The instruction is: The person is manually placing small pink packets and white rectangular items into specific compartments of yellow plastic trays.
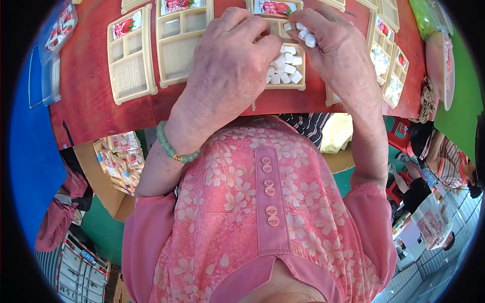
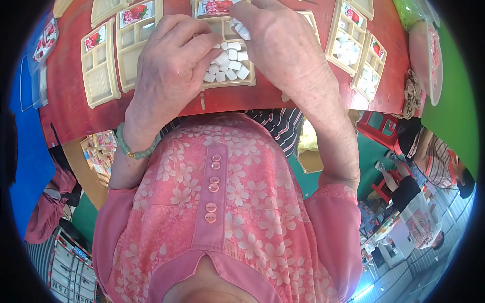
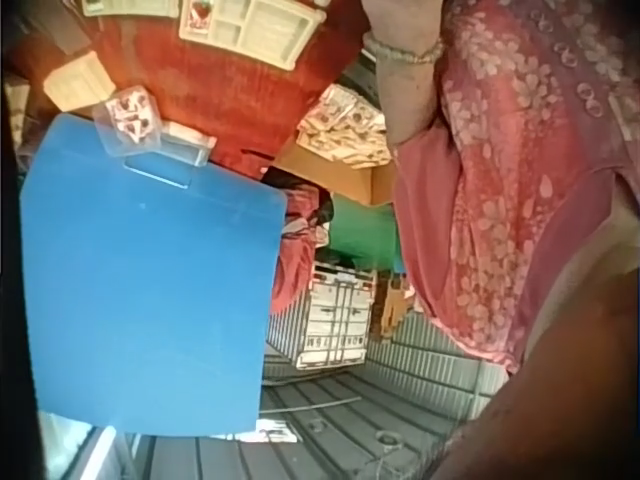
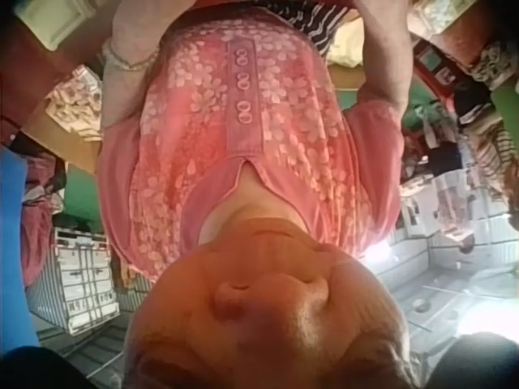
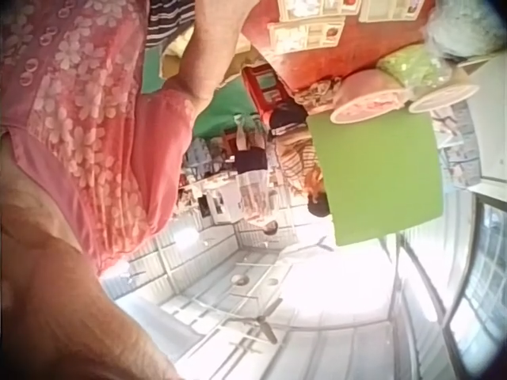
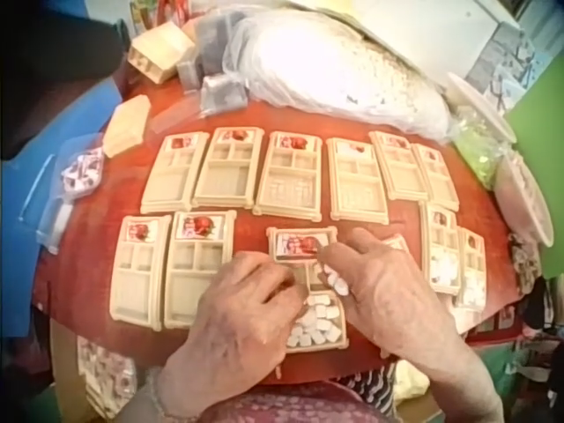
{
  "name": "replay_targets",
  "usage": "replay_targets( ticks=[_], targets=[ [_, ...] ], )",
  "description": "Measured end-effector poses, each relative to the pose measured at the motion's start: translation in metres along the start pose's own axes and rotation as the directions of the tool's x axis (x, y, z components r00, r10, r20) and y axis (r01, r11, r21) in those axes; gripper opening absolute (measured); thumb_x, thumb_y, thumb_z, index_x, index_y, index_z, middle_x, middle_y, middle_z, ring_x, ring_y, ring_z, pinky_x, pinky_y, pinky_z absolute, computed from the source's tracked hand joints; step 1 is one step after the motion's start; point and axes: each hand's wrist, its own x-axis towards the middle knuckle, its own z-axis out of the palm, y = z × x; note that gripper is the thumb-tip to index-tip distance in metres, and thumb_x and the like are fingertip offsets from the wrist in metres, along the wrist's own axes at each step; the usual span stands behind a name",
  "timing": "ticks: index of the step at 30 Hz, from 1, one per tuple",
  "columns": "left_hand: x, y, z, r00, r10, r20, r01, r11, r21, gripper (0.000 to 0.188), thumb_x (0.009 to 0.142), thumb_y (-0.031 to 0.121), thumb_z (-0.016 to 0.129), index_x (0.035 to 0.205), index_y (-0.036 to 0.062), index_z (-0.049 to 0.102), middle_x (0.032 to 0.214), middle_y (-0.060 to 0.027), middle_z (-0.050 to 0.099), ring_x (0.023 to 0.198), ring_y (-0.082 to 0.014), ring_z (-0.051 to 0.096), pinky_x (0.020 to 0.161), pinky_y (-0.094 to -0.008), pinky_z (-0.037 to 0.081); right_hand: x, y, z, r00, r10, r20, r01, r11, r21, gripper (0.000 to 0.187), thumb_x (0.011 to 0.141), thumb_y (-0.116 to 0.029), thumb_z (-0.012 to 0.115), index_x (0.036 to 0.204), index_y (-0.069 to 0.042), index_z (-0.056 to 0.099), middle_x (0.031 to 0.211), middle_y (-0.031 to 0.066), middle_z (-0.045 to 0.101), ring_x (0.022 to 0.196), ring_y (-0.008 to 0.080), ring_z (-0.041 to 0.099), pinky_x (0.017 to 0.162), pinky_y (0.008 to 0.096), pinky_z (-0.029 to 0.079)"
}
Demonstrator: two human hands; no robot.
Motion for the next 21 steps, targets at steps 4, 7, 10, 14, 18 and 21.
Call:
replay_targets(
  ticks=[4, 7, 10, 14, 18, 21],
  targets=[
    [-0.001, 0.000, 0.002, 0.999, -0.028, -0.027, 0.027, 0.999, -0.047, 0.020, 0.073, 0.001, 0.076, 0.091, 0.0025, 0.070, 0.092, -0.0068, 0.064, 0.090, -0.0269, 0.060, 0.078, -0.0386, 0.051, -0.002, 0.003, -0.001, 0.996, 0.045, 0.072, -0.052, 0.994, 0.095, 0.025, 0.075, 0.001, 0.063, 0.100, 0.002, 0.060, 0.082, 0.0191, 0.054, 0.078, 0.0411, 0.057, 0.066, 0.0459, 0.046],
    [0.003, 0.001, 0.003, 0.998, -0.009, -0.056, 0.001, 0.991, -0.137, 0.019, 0.073, 0.001, 0.076, 0.091, 0.0025, 0.070, 0.091, -0.0069, 0.064, 0.090, -0.0270, 0.060, 0.077, -0.0384, 0.051, -0.001, 0.006, 0.004, 0.994, 0.031, 0.103, -0.037, 0.997, 0.061, 0.022, 0.076, -0.001, 0.063, 0.098, 0.001, 0.061, 0.081, 0.0182, 0.053, 0.075, 0.0398, 0.058, 0.064, 0.0460, 0.045],
    [-0.005, 0.002, 0.013, 0.997, 0.018, -0.080, -0.031, 0.987, -0.158, 0.021, 0.072, 0.001, 0.076, 0.092, 0.0031, 0.070, 0.093, -0.0066, 0.065, 0.092, -0.0270, 0.061, 0.079, -0.0377, 0.051, 0.001, 0.003, 0.004, 0.987, 0.070, 0.144, -0.078, 0.995, 0.054, 0.021, 0.076, -0.001, 0.063, 0.096, 0.001, 0.061, 0.080, 0.0175, 0.053, 0.074, 0.0390, 0.058, 0.063, 0.0463, 0.045],
    [-0.008, 0.009, 0.020, 0.999, 0.025, -0.031, -0.028, 0.994, -0.102, 0.022, 0.070, 0.002, 0.077, 0.091, 0.0056, 0.071, 0.094, -0.0054, 0.065, 0.093, -0.0257, 0.061, 0.080, -0.0376, 0.051, 0.003, 0.005, 0.003, 0.981, 0.074, 0.181, -0.079, 0.997, 0.022, 0.021, 0.077, -0.002, 0.063, 0.098, 0.001, 0.063, 0.082, 0.0169, 0.055, 0.075, 0.0378, 0.060, 0.064, 0.0452, 0.047],
    [-0.008, 0.012, 0.026, 0.998, 0.027, -0.060, -0.032, 0.996, -0.079, 0.022, 0.069, 0.003, 0.078, 0.090, 0.0077, 0.072, 0.092, -0.0045, 0.064, 0.095, -0.0244, 0.061, 0.081, -0.0383, 0.051, -0.001, 0.013, -0.002, 0.989, 0.073, 0.128, -0.096, 0.977, 0.189, 0.024, 0.078, -0.004, 0.066, 0.102, 0.000, 0.064, 0.088, 0.0179, 0.060, 0.080, 0.0374, 0.063, 0.067, 0.0429, 0.049],
    [-0.009, 0.010, 0.030, 0.994, 0.056, -0.093, -0.064, 0.995, -0.080, 0.023, 0.069, 0.004, 0.078, 0.091, 0.0073, 0.071, 0.093, -0.0044, 0.064, 0.097, -0.0244, 0.061, 0.081, -0.0385, 0.050, -0.006, 0.022, -0.005, 0.992, 0.004, 0.128, -0.039, 0.963, 0.266, 0.023, 0.085, -0.005, 0.067, 0.107, 0.000, 0.063, 0.093, 0.0176, 0.062, 0.082, 0.0336, 0.064, 0.070, 0.0384, 0.051]
  ],
)
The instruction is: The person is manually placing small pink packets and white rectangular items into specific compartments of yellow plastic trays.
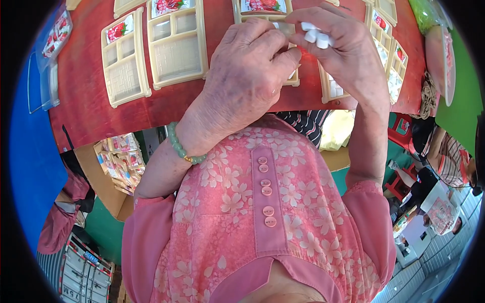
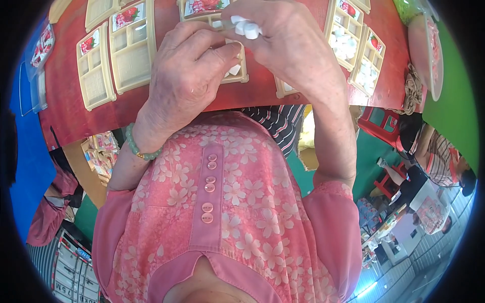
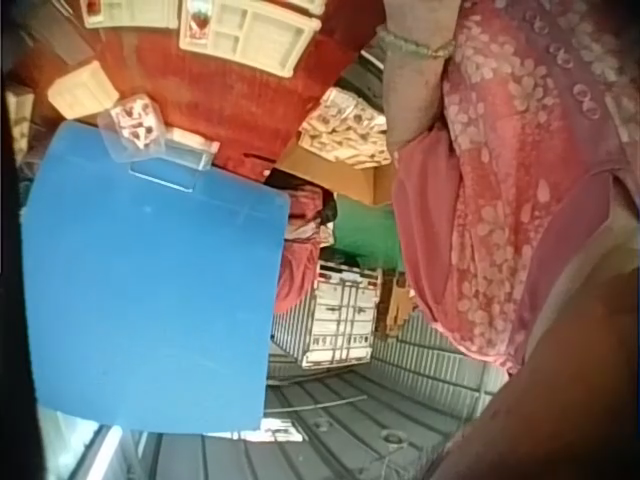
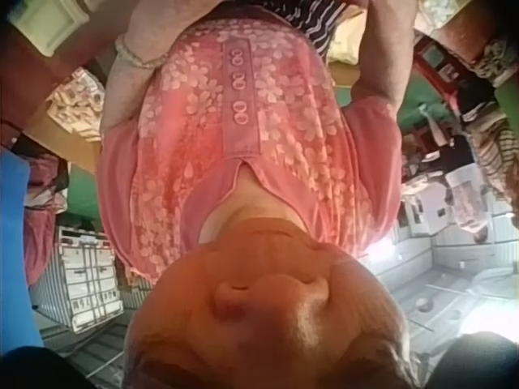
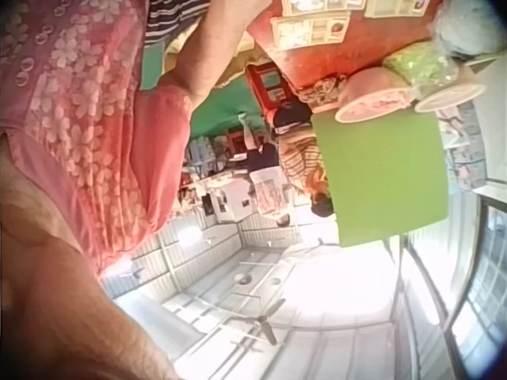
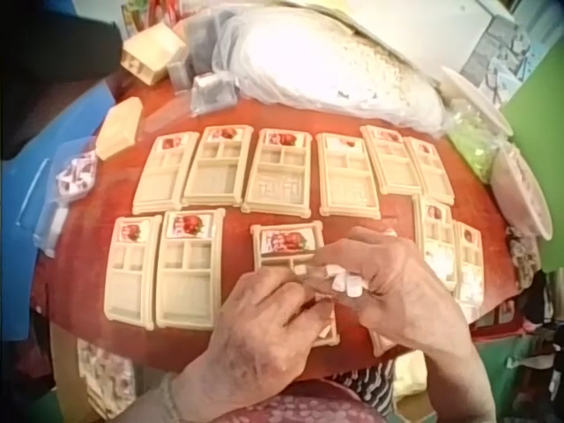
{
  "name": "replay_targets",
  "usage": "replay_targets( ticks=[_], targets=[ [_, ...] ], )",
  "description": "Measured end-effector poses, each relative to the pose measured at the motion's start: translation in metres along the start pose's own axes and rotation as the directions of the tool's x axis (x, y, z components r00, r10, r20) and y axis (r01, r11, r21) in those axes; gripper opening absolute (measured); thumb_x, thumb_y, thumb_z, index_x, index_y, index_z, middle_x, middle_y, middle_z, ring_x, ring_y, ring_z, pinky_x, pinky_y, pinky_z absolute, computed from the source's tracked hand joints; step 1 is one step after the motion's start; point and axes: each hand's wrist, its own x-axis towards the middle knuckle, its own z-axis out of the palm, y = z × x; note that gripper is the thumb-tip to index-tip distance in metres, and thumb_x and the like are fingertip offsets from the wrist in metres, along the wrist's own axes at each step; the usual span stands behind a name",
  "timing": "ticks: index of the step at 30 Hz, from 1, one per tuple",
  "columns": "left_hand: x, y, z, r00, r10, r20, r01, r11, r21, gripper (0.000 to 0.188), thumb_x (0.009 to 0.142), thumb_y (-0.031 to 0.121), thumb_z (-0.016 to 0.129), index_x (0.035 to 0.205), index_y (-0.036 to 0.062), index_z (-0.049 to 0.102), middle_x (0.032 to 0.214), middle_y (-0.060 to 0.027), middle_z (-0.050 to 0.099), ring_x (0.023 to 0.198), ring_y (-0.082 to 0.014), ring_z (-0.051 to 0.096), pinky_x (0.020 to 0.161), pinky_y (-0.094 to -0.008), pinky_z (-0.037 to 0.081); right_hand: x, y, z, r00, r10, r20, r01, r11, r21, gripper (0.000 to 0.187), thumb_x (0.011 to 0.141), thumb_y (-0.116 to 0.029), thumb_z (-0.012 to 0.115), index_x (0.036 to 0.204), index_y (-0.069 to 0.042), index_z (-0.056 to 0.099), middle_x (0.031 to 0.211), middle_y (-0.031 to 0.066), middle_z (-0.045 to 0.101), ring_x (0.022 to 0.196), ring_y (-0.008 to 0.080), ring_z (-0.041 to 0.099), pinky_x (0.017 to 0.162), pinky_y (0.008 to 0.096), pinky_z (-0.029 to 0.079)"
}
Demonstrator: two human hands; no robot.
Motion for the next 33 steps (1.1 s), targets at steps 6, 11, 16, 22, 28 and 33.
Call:
replay_targets(
  ticks=[6, 11, 16, 22, 28, 33],
  targets=[
    [-0.004, 0.007, -0.016, 0.994, -0.029, 0.104, 0.032, 0.999, -0.034, 0.038, 0.070, 0.007, 0.079, 0.106, 0.0031, 0.068, 0.100, -0.0076, 0.063, 0.098, -0.0277, 0.060, 0.082, -0.0401, 0.050, -0.015, 0.017, 0.015, 0.995, 0.088, -0.049, -0.057, 0.891, 0.451, 0.023, 0.087, -0.002, 0.071, 0.110, -0.005, 0.071, 0.101, -0.0016, 0.064, 0.088, 0.0114, 0.056, 0.078, 0.0271, 0.046],
    [-0.019, 0.006, -0.030, 0.996, -0.084, 0.014, 0.084, 0.995, -0.050, 0.045, 0.071, 0.009, 0.079, 0.113, 0.0014, 0.066, 0.111, -0.0119, 0.064, 0.104, -0.0329, 0.060, 0.087, -0.0424, 0.051, -0.013, -0.006, 0.008, 0.898, 0.433, -0.070, -0.276, 0.683, 0.677, 0.024, 0.085, 0.000, 0.072, 0.108, -0.006, 0.073, 0.087, -0.0015, 0.066, 0.071, 0.0045, 0.055, 0.061, 0.0179, 0.041],
    [-0.046, -0.006, -0.052, 0.985, -0.142, -0.097, 0.152, 0.983, 0.101, 0.053, 0.072, 0.009, 0.079, 0.121, -0.0006, 0.062, 0.119, -0.0138, 0.061, 0.111, -0.0332, 0.059, 0.093, -0.0424, 0.050, 0.016, -0.045, 0.026, 0.914, 0.404, -0.029, -0.207, 0.529, 0.823, 0.020, 0.087, -0.004, 0.072, 0.107, -0.005, 0.073, 0.083, -0.0023, 0.066, 0.063, 0.0001, 0.051, 0.052, 0.0145, 0.034],
    [-0.071, -0.016, -0.067, 0.957, -0.235, -0.170, 0.268, 0.940, 0.212, 0.074, 0.079, 0.017, 0.079, 0.135, -0.0139, 0.043, 0.134, -0.0289, 0.051, 0.123, -0.0446, 0.052, 0.102, -0.0483, 0.044, 0.061, -0.077, 0.091, 0.972, 0.020, -0.234, 0.116, 0.827, 0.549, 0.019, 0.088, -0.010, 0.073, 0.106, -0.004, 0.069, 0.089, 0.0021, 0.067, 0.082, 0.0105, 0.062, 0.072, 0.0258, 0.050],
    [-0.076, -0.016, -0.065, 0.907, -0.405, -0.118, 0.420, 0.892, 0.169, 0.091, 0.081, 0.014, 0.074, 0.147, -0.0137, 0.020, 0.147, -0.0357, 0.033, 0.135, -0.0509, 0.038, 0.111, -0.0530, 0.035, 0.076, -0.087, 0.115, 0.942, 0.009, -0.335, 0.151, 0.880, 0.451, 0.021, 0.089, -0.011, 0.072, 0.108, -0.004, 0.066, 0.087, 0.0069, 0.064, 0.080, 0.0148, 0.063, 0.072, 0.0289, 0.051],
    [-0.078, -0.018, -0.065, 0.900, -0.421, -0.115, 0.434, 0.890, 0.136, 0.091, 0.080, 0.013, 0.074, 0.149, -0.0120, 0.019, 0.147, -0.0343, 0.033, 0.136, -0.0500, 0.038, 0.112, -0.0540, 0.034, 0.078, -0.090, 0.132, 0.870, 0.109, -0.480, 0.206, 0.805, 0.557, 0.014, 0.087, -0.013, 0.068, 0.096, -0.002, 0.066, 0.084, 0.0161, 0.064, 0.074, 0.0352, 0.065, 0.067, 0.0411, 0.052]
  ],
)
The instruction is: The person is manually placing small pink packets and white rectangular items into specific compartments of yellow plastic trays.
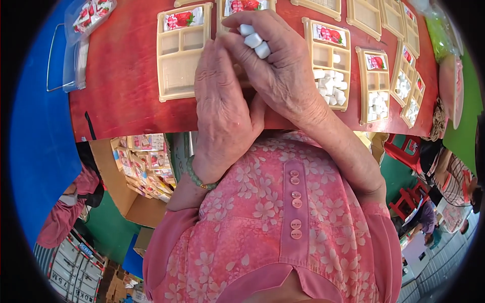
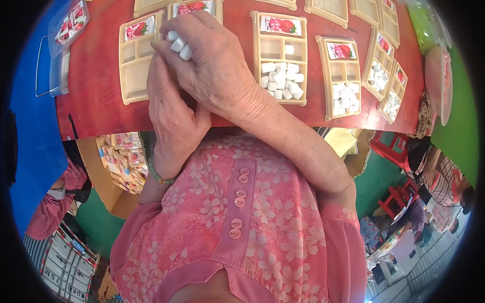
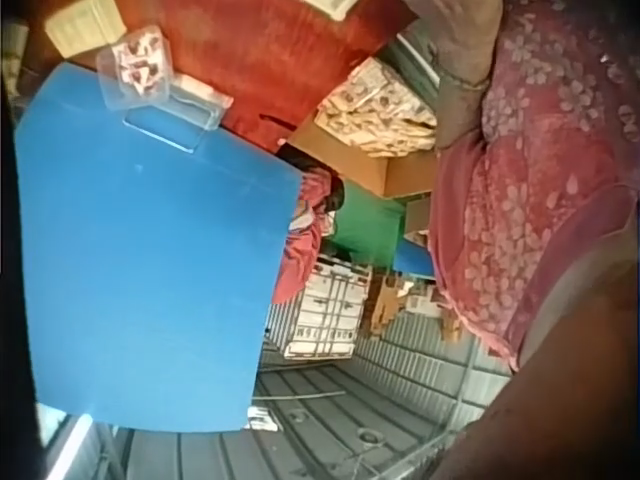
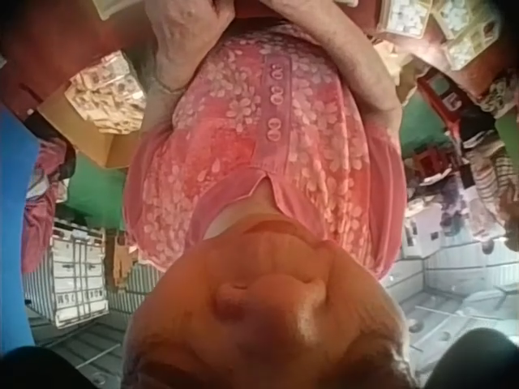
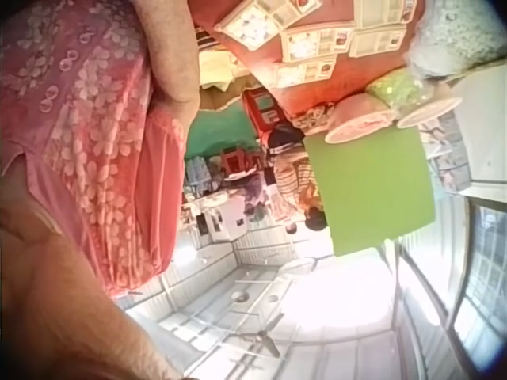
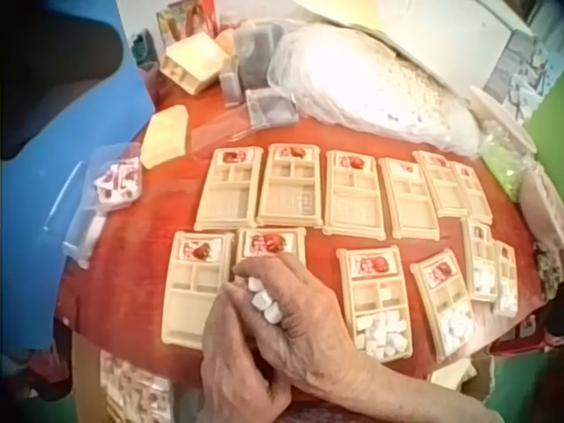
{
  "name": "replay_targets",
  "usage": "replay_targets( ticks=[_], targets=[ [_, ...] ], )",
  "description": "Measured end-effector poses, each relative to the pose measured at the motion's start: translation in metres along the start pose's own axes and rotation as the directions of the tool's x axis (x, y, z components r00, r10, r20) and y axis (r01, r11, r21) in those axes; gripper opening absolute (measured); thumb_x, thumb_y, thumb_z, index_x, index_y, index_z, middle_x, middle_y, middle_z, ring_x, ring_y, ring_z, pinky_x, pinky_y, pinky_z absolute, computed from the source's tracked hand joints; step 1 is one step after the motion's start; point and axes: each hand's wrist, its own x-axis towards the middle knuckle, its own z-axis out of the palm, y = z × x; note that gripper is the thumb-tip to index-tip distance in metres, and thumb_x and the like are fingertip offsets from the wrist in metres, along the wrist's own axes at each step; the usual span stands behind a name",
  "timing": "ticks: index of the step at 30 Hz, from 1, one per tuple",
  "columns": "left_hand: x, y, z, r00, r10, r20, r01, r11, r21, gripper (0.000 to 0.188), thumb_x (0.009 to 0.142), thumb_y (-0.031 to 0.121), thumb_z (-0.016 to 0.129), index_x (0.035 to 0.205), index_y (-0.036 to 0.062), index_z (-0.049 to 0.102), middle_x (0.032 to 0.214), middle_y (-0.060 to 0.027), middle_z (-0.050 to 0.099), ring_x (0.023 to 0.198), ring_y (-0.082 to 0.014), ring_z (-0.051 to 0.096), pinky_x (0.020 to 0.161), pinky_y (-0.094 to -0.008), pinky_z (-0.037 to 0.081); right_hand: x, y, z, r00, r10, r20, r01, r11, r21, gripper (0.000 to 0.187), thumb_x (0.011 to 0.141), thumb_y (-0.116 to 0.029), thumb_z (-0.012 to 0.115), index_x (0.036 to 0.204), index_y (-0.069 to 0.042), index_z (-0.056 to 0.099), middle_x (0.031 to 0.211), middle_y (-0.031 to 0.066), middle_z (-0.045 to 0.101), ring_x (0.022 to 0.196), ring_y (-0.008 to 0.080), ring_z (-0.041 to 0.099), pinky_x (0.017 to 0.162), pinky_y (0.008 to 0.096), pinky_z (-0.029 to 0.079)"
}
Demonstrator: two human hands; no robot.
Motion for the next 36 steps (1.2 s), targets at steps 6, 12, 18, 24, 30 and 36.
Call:
replay_targets(
  ticks=[6, 12, 18, 24, 30, 36],
  targets=[
    [0.000, -0.005, 0.006, 0.997, 0.049, -0.053, -0.049, 0.999, 0.001, 0.085, 0.081, 0.013, 0.073, 0.147, -0.0112, 0.025, 0.144, -0.0303, 0.039, 0.134, -0.0476, 0.041, 0.112, -0.0542, 0.034, 0.002, -0.020, -0.015, 0.975, 0.160, 0.153, -0.177, 0.979, 0.099, 0.017, 0.099, -0.014, 0.061, 0.108, 0.000, 0.060, 0.089, 0.0092, 0.062, 0.079, 0.0171, 0.060, 0.069, 0.0294, 0.049],
    [0.008, 0.004, -0.004, 0.997, 0.058, -0.057, -0.056, 0.997, 0.047, 0.083, 0.074, 0.004, 0.074, 0.145, -0.0068, 0.032, 0.140, -0.0248, 0.048, 0.125, -0.0425, 0.051, 0.107, -0.0496, 0.040, 0.000, -0.025, -0.013, 0.893, 0.432, 0.125, -0.448, 0.836, 0.317, 0.017, 0.101, -0.015, 0.060, 0.111, -0.002, 0.063, 0.084, -0.0033, 0.062, 0.078, 0.0011, 0.055, 0.066, 0.0164, 0.044],
    [0.001, -0.001, 0.004, 0.998, -0.058, -0.013, 0.057, 0.998, -0.015, 0.080, 0.077, 0.008, 0.076, 0.144, -0.0056, 0.035, 0.136, -0.0226, 0.052, 0.120, -0.0373, 0.056, 0.105, -0.0554, 0.038, 0.003, -0.020, -0.020, 0.916, 0.391, 0.095, -0.401, 0.866, 0.299, 0.015, 0.100, -0.012, 0.062, 0.110, -0.002, 0.065, 0.087, -0.0056, 0.061, 0.077, 0.0007, 0.053, 0.067, 0.0151, 0.041],
    [0.000, -0.001, 0.006, 0.997, -0.021, -0.076, 0.020, 1.000, -0.008, 0.071, 0.081, 0.012, 0.076, 0.141, -0.0035, 0.042, 0.138, -0.0215, 0.052, 0.122, -0.0344, 0.055, 0.105, -0.0546, 0.038, 0.016, -0.023, -0.033, 0.867, 0.497, 0.045, -0.486, 0.821, 0.301, 0.013, 0.099, -0.011, 0.060, 0.106, -0.002, 0.067, 0.092, 0.0008, 0.067, 0.080, 0.0057, 0.059, 0.072, 0.0195, 0.046],
    [-0.001, -0.002, 0.002, 0.999, -0.012, -0.051, 0.014, 0.999, 0.041, 0.059, 0.083, 0.011, 0.074, 0.135, -0.0022, 0.049, 0.139, -0.0195, 0.052, 0.125, -0.0345, 0.054, 0.106, -0.0540, 0.038, 0.017, -0.018, -0.032, 0.834, 0.549, 0.059, -0.502, 0.708, 0.497, 0.012, 0.099, -0.010, 0.060, 0.104, -0.001, 0.066, 0.093, 0.0042, 0.068, 0.082, 0.0089, 0.061, 0.073, 0.0211, 0.048],
    [0.001, 0.000, 0.002, 0.998, -0.024, -0.055, 0.026, 0.999, 0.029, 0.058, 0.083, 0.010, 0.073, 0.135, -0.0011, 0.050, 0.138, -0.0186, 0.053, 0.126, -0.0341, 0.054, 0.108, -0.0538, 0.037, 0.019, -0.021, -0.033, 0.808, 0.584, 0.074, -0.522, 0.652, 0.551, 0.011, 0.098, -0.009, 0.061, 0.104, -0.001, 0.065, 0.090, 0.0050, 0.068, 0.077, 0.0096, 0.061, 0.068, 0.0211, 0.048]
  ],
)
